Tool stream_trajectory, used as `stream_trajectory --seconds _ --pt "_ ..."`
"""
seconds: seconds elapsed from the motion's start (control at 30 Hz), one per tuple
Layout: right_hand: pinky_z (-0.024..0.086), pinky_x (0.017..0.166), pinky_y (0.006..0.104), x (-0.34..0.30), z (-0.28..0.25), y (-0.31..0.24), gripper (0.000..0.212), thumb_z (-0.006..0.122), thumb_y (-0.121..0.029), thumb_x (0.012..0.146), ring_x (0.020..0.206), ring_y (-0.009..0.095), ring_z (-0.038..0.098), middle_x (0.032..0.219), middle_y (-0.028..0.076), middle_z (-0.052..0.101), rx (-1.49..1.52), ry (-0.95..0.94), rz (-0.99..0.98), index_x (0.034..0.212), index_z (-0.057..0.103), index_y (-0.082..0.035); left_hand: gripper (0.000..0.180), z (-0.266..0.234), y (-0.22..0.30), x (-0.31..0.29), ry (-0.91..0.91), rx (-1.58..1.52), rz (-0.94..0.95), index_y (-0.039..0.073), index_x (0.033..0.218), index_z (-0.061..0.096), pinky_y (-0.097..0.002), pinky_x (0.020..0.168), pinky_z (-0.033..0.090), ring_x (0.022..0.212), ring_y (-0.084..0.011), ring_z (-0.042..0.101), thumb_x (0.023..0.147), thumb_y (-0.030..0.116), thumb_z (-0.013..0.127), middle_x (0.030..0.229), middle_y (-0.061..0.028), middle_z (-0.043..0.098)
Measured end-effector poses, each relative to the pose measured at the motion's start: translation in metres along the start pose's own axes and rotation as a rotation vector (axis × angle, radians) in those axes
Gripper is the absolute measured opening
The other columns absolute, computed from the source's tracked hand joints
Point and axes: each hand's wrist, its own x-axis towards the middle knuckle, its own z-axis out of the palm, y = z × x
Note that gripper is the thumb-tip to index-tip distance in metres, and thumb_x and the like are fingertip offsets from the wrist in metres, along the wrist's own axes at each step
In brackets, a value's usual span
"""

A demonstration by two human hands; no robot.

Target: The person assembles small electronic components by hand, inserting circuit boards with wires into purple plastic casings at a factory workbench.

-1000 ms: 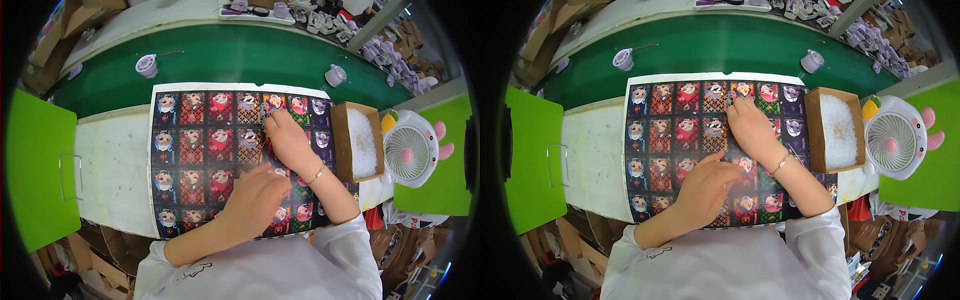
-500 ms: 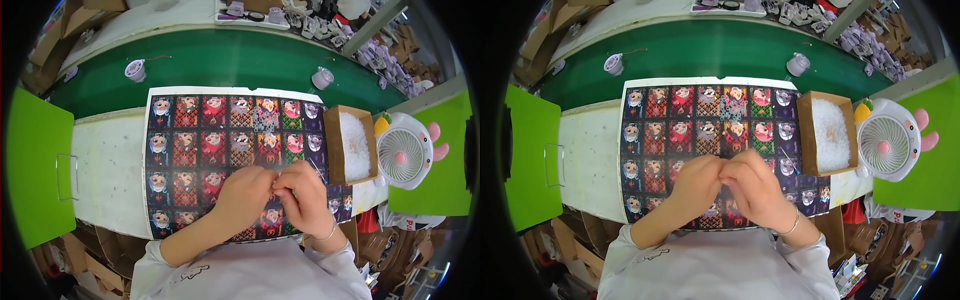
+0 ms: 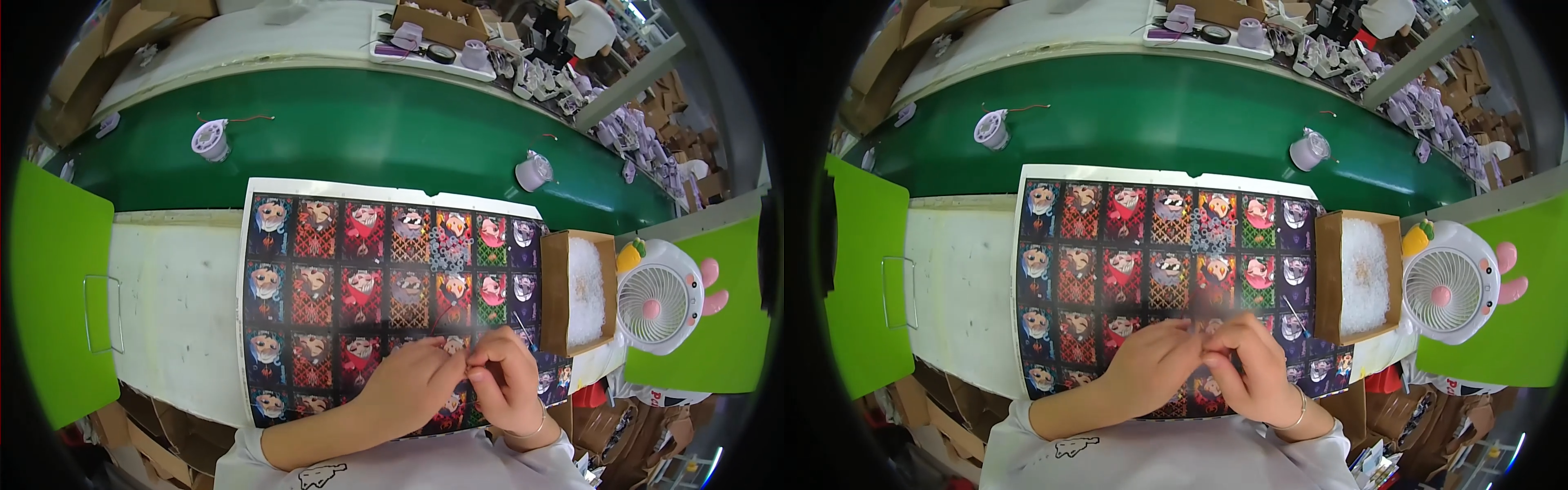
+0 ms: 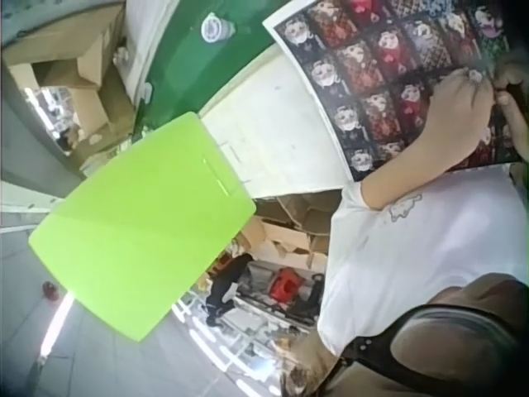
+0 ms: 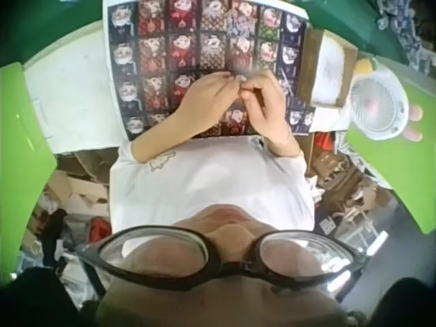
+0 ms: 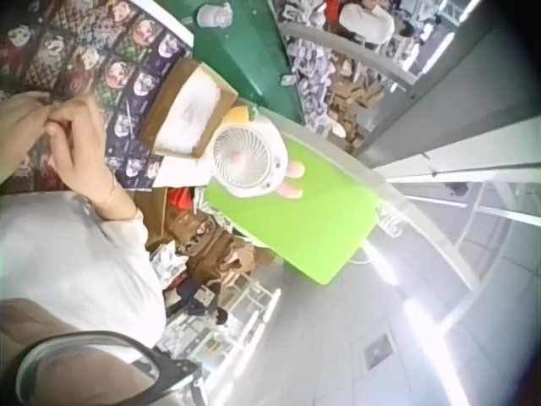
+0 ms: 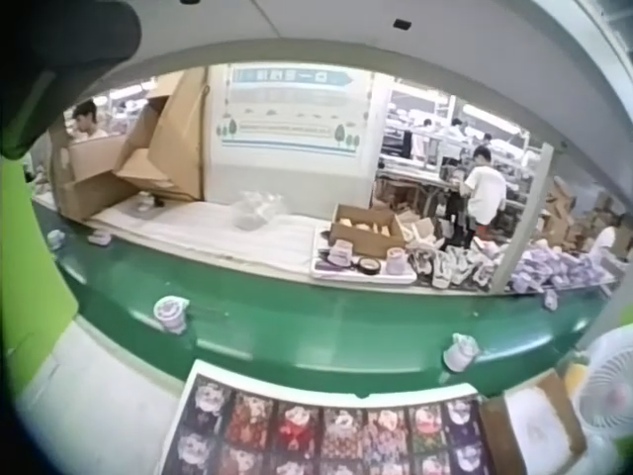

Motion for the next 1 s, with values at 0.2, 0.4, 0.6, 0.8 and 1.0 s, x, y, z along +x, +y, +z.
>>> stream_trajectory --seconds 0.2,0.4,0.6,0.8,1.0 --pt "0.045 0.065 0.0268 0.004 -0.003 0.005 0.007 0.062 0.001 0.089 0.076 0.017 0.054 0.089 0.01 0.055 0.235 -0.099 0.144 0.094 0.057 0.0 0.025 -0.005 -0.008 0.004 0.087 -0.1 0.065 0.0 0.102 0.058 -0.0448 0.092 0.054 0.084 -0.0268 0.066 0.081 0.012 0.063 0.087 -0.0117 0.064" --pt "0.044 0.074 0.0255 -0.002 0.002 0.005 0.008 0.055 -0.006 0.098 0.082 0.012 0.049 0.096 0.008 0.05 0.863 -0.129 0.485 0.099 0.056 0.002 0.026 -0.009 -0.013 0.003 0.102 -0.166 0.112 0.0 0.097 0.056 -0.048 0.083 0.058 0.08 -0.0293 0.069 0.078 0.006 0.073 0.088 -0.0145 0.066" --pt "0.045 0.061 0.026 -0.005 0.011 0.006 0.009 0.06 0.005 0.089 0.08 0.015 0.055 0.096 0.011 0.055 0.354 0.047 0.115 0.097 0.061 0.002 0.011 -0.002 -0.011 0.0 0.084 -0.2 -0.02 0.006 0.091 0.059 -0.0407 0.075 0.054 0.086 -0.0292 0.064 0.084 0.014 0.061 0.091 -0.0103 0.064" --pt "0.046 0.068 0.0254 -0.011 0.011 0.004 0.011 0.059 0.006 0.089 0.077 0.015 0.053 0.096 0.012 0.055 0.379 0.107 0.12 0.099 0.059 0.003 0.015 0.0 -0.006 0.004 0.181 -0.398 -0.102 0.006 0.093 0.061 -0.0336 0.065 0.051 0.076 -0.0253 0.059 0.08 0.003 0.068 0.092 -0.0082 0.058" --pt "0.042 0.068 0.0213 -0.019 0.013 0.004 0.006 0.056 0.001 0.094 0.076 0.01 0.05 0.096 0.007 0.053 0.773 0.074 0.298 0.1 0.056 0.002 0.018 0.0 -0.006 0.008 0.221 -0.365 0.023 0.007 0.089 0.065 -0.0329 0.063 0.049 0.075 -0.0214 0.058 0.075 0.002 0.074 0.085 -0.0041 0.058"
